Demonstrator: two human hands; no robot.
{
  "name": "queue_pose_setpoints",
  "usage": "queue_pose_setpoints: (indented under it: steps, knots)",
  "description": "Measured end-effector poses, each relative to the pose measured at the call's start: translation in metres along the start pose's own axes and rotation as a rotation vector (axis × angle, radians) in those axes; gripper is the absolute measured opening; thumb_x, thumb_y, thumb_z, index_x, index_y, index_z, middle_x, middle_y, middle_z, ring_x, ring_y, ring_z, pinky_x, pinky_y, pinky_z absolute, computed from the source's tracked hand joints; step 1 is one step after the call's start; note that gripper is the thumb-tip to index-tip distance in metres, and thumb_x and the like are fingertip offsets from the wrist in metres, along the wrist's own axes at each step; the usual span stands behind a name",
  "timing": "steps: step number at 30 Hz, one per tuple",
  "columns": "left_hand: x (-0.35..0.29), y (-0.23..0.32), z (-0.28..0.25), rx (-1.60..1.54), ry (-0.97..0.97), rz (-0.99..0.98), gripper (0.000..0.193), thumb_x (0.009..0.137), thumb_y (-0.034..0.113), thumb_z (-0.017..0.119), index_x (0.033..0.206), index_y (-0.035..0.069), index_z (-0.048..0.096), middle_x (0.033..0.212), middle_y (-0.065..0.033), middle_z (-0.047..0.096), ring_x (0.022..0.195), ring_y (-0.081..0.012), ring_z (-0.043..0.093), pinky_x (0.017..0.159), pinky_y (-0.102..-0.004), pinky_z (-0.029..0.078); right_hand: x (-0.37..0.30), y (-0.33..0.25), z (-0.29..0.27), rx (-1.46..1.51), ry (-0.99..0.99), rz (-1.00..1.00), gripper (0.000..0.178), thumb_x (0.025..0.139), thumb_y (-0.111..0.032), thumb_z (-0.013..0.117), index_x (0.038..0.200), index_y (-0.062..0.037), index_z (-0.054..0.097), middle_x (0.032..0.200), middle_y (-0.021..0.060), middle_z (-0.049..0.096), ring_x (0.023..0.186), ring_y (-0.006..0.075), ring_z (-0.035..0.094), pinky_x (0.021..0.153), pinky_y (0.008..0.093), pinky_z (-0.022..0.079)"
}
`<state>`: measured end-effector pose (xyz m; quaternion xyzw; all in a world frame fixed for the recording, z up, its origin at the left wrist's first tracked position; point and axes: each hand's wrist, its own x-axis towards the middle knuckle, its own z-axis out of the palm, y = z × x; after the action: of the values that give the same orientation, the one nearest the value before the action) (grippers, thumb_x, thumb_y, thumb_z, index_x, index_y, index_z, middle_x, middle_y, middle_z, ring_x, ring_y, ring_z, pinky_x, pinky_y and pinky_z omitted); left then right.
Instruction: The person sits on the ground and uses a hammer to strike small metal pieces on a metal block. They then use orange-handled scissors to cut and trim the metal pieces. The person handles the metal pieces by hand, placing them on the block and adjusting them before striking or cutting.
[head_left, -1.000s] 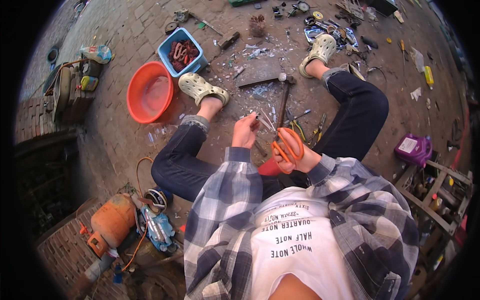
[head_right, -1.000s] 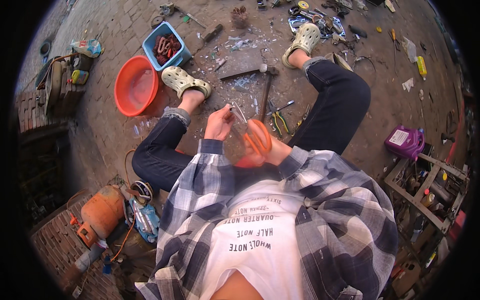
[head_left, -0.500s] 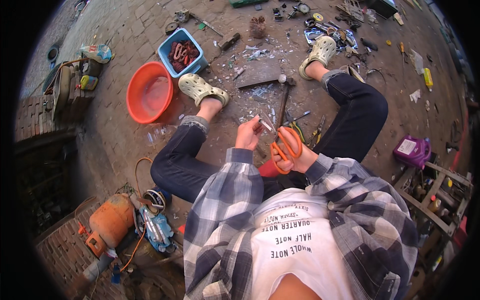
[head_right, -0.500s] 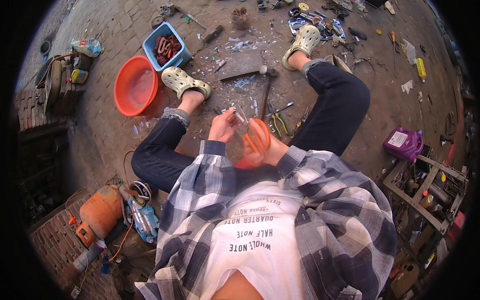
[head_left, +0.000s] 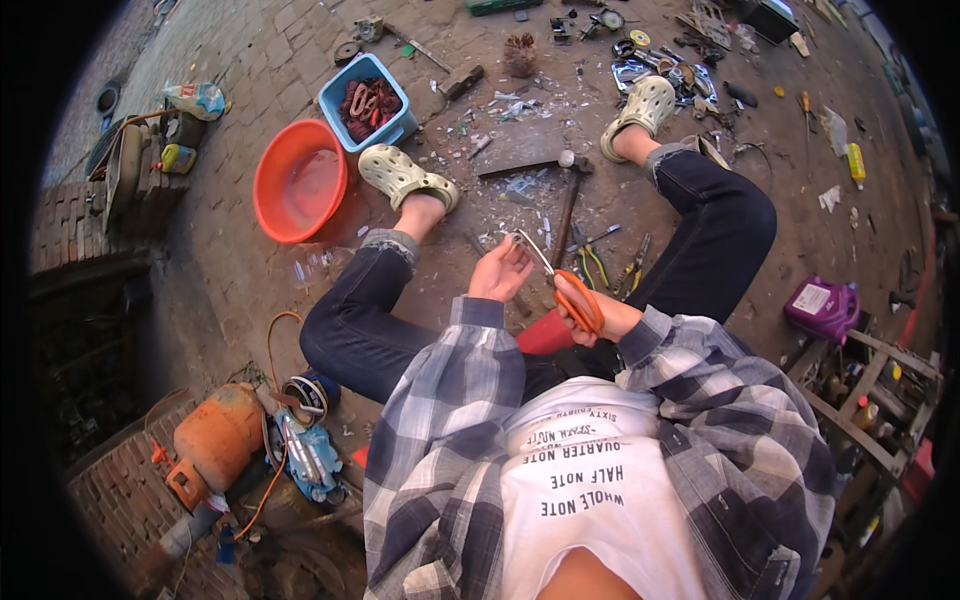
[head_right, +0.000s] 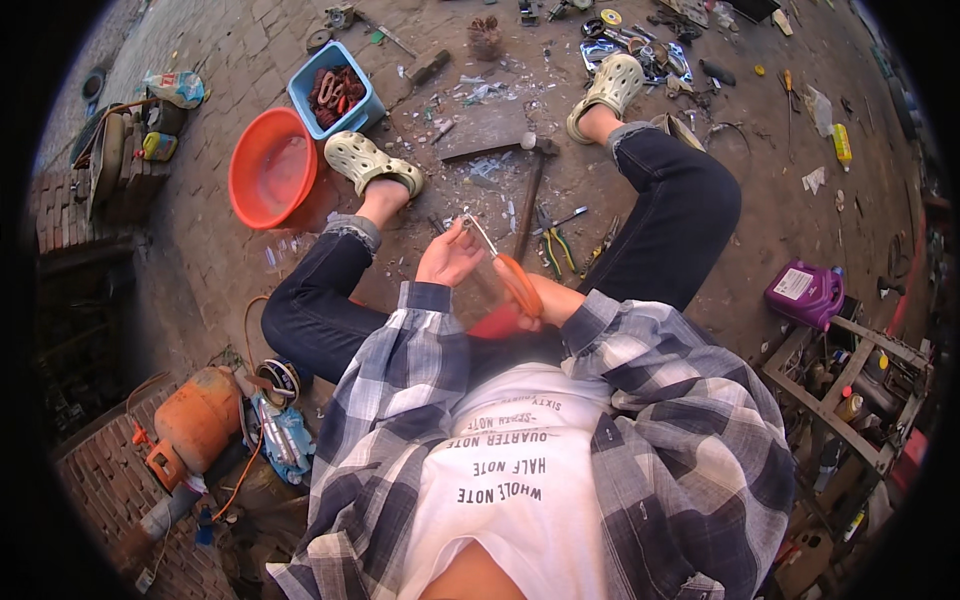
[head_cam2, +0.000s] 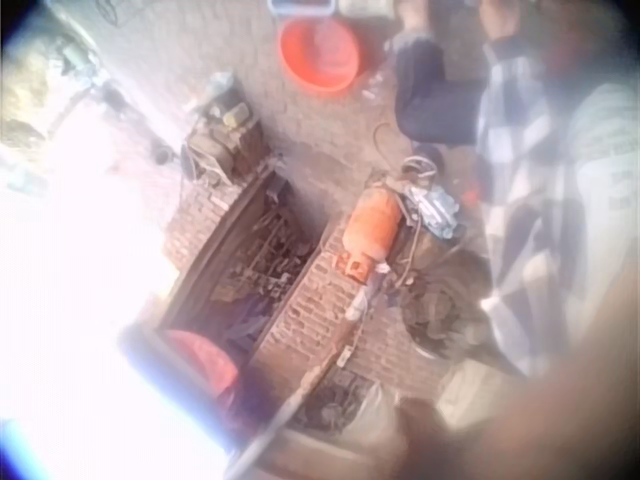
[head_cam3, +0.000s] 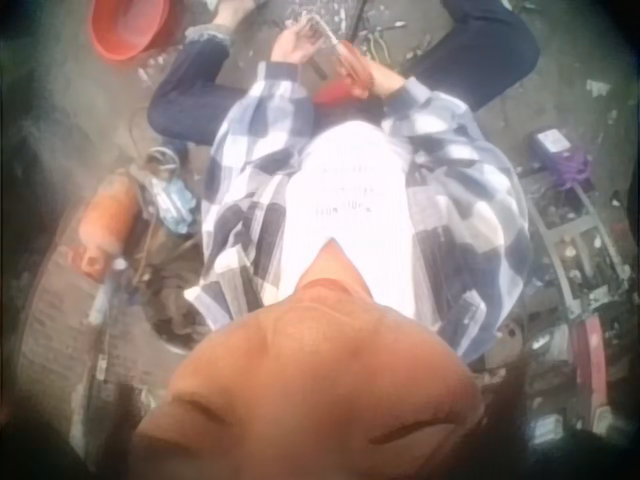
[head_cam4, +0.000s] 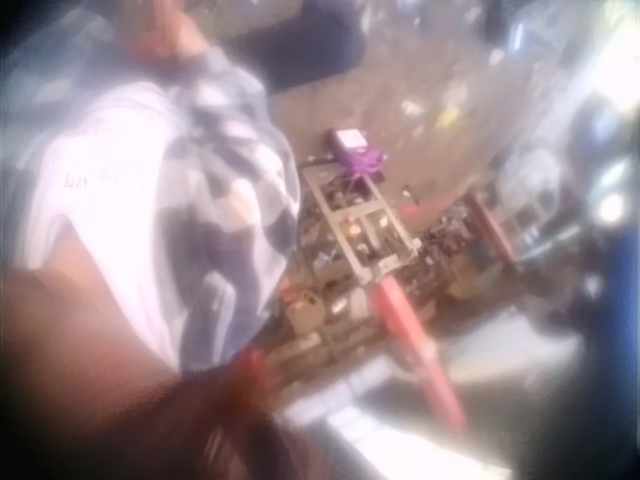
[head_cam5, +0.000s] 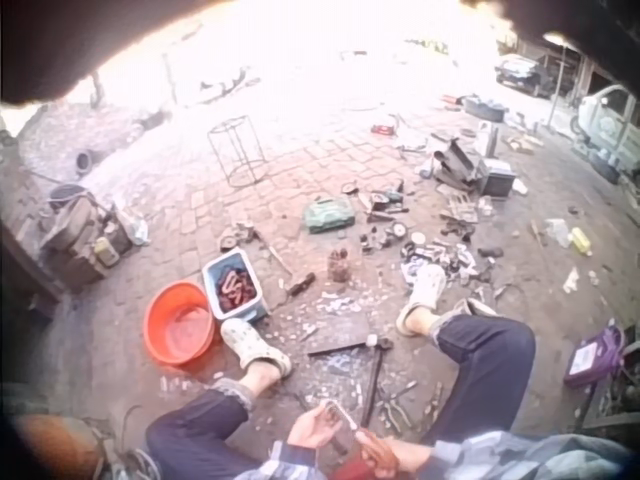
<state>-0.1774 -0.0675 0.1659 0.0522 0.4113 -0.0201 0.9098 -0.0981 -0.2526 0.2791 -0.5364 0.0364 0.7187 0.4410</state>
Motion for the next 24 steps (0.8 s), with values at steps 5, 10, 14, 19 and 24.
queue_pose_setpoints:
  steps: [5,10,14,19,24]
  knots:
    - [0.001,0.0,0.001,0.035,-0.002,-0.012,0.025,0.093,0.018,0.054,0.113,0.004,0.053,0.109,-0.0086,0.059,0.11,-0.0219,0.051,0.099,-0.0383,0.037,0.0,0.0,0.002,0.408,-0.176,0.011,0.067,0.081,-0.073,0.043,0.086,-0.006,0.049,0.067,0.0029,0.046,0.042,0.0086,0.038,0.038,0.0193,0.026]
    - [0.001,-0.004,0.0,0.18,-0.026,0.102,0.024,0.093,0.014,0.053,0.112,-0.001,0.053,0.113,-0.0121,0.058,0.11,-0.0246,0.052,0.101,-0.0405,0.039,0.001,-0.015,0.012,0.691,-0.308,0.071,0.067,0.081,-0.076,0.039,0.075,-0.0093,0.047,0.06,-0.0019,0.039,0.045,0.008,0.034,0.042,0.0203,0.026]
    - [0.001,-0.006,-0.002,0.186,0.009,0.131,0.023,0.093,0.013,0.053,0.111,-0.002,0.054,0.111,-0.0129,0.058,0.109,-0.0253,0.053,0.101,-0.041,0.039,-0.006,-0.008,0.016,0.806,-0.371,0.017,0.074,0.079,-0.074,0.044,0.095,-0.0026,0.045,0.08,0.0036,0.046,0.047,0.0058,0.036,0.042,0.0158,0.027]
    - [0.005,-0.014,-0.003,0.18,-0.05,0.126,0.022,0.092,0.012,0.054,0.107,-0.004,0.056,0.109,-0.014,0.059,0.108,-0.0265,0.054,0.102,-0.0417,0.039,-0.006,-0.02,0.018,1.135,-0.373,0.089,0.071,0.082,-0.07,0.044,0.094,-0.0001,0.046,0.07,0.0018,0.044,0.051,0.0064,0.039,0.045,0.017,0.031]
    - [0.007,-0.012,-0.004,0.131,-0.017,0.135,0.024,0.092,0.013,0.054,0.108,-0.005,0.055,0.111,-0.0146,0.058,0.109,-0.0271,0.053,0.103,-0.0416,0.038,-0.009,-0.01,0.023,1.102,-0.441,0.016,0.073,0.08,-0.068,0.051,0.101,0.002,0.043,0.083,0.0053,0.045,0.054,0.0048,0.041,0.047,0.0143,0.036]
